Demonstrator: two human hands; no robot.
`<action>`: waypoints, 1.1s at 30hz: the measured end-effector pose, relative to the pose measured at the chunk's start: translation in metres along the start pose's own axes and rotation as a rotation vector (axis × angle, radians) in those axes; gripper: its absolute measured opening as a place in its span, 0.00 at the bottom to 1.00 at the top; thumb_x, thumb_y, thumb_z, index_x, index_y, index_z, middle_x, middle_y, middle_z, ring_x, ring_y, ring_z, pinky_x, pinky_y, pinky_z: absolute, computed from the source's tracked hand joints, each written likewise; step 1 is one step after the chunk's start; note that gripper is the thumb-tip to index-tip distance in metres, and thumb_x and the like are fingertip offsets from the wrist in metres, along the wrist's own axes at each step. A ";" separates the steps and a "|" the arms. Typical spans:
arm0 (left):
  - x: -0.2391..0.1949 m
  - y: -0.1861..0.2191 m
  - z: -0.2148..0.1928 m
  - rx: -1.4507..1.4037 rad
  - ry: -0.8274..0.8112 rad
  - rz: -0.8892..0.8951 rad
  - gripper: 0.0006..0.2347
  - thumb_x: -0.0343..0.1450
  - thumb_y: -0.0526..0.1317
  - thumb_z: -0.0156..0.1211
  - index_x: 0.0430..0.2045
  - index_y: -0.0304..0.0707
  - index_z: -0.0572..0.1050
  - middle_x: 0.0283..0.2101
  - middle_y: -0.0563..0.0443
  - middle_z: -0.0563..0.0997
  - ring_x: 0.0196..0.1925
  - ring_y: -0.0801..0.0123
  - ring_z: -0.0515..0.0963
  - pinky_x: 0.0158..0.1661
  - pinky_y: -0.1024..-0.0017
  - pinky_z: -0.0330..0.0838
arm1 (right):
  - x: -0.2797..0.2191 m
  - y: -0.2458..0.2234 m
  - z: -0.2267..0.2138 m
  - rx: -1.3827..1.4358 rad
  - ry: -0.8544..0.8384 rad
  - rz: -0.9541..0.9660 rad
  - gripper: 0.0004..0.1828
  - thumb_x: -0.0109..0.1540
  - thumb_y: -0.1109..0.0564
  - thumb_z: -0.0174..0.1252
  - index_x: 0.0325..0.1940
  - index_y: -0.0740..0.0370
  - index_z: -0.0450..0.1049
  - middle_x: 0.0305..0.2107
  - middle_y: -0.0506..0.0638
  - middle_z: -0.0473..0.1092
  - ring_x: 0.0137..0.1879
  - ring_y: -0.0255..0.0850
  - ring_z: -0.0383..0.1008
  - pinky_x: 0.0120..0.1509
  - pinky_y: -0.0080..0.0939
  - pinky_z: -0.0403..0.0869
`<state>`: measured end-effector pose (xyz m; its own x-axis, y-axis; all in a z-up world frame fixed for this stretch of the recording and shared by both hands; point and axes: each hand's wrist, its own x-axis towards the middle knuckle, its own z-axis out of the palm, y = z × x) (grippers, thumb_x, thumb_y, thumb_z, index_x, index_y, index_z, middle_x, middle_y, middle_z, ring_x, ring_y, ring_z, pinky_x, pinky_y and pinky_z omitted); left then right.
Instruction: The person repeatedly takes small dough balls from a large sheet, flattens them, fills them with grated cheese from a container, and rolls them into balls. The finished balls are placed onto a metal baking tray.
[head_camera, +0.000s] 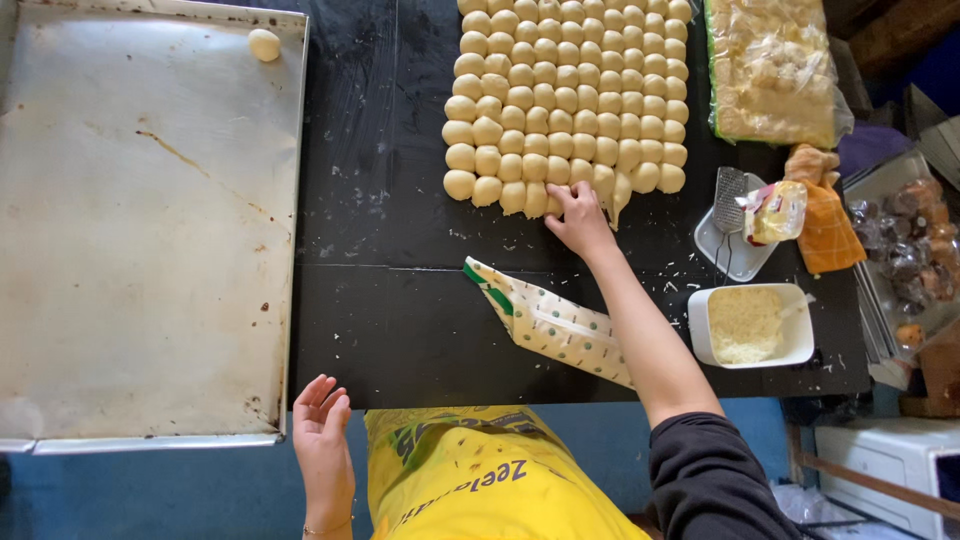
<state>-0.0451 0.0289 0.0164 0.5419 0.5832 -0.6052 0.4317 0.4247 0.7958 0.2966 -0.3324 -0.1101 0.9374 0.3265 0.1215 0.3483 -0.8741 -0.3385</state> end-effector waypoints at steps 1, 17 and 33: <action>-0.001 -0.003 0.003 -0.003 0.006 0.000 0.17 0.74 0.31 0.52 0.59 0.39 0.68 0.58 0.48 0.72 0.58 0.66 0.74 0.55 0.71 0.69 | 0.004 -0.001 0.001 0.002 -0.003 -0.005 0.28 0.59 0.56 0.63 0.65 0.51 0.74 0.41 0.57 0.60 0.47 0.59 0.66 0.58 0.58 0.71; 0.002 0.023 0.022 0.066 -0.047 0.147 0.12 0.74 0.34 0.54 0.52 0.41 0.71 0.55 0.50 0.76 0.57 0.68 0.76 0.58 0.72 0.71 | -0.099 -0.057 -0.172 0.032 0.413 -0.109 0.14 0.55 0.64 0.67 0.45 0.63 0.78 0.41 0.56 0.74 0.46 0.50 0.75 0.51 0.46 0.72; 0.042 0.000 0.103 -0.042 -0.749 -0.023 0.27 0.67 0.31 0.69 0.61 0.38 0.65 0.45 0.38 0.84 0.42 0.68 0.85 0.45 0.74 0.82 | -0.146 -0.236 -0.067 0.023 -0.183 -0.205 0.52 0.51 0.35 0.73 0.76 0.44 0.62 0.55 0.47 0.61 0.62 0.51 0.56 0.66 0.55 0.64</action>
<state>0.0519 -0.0183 -0.0116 0.8852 -0.0467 -0.4628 0.4292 0.4655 0.7740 0.0781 -0.1973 0.0147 0.8305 0.5567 0.0201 0.5281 -0.7755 -0.3460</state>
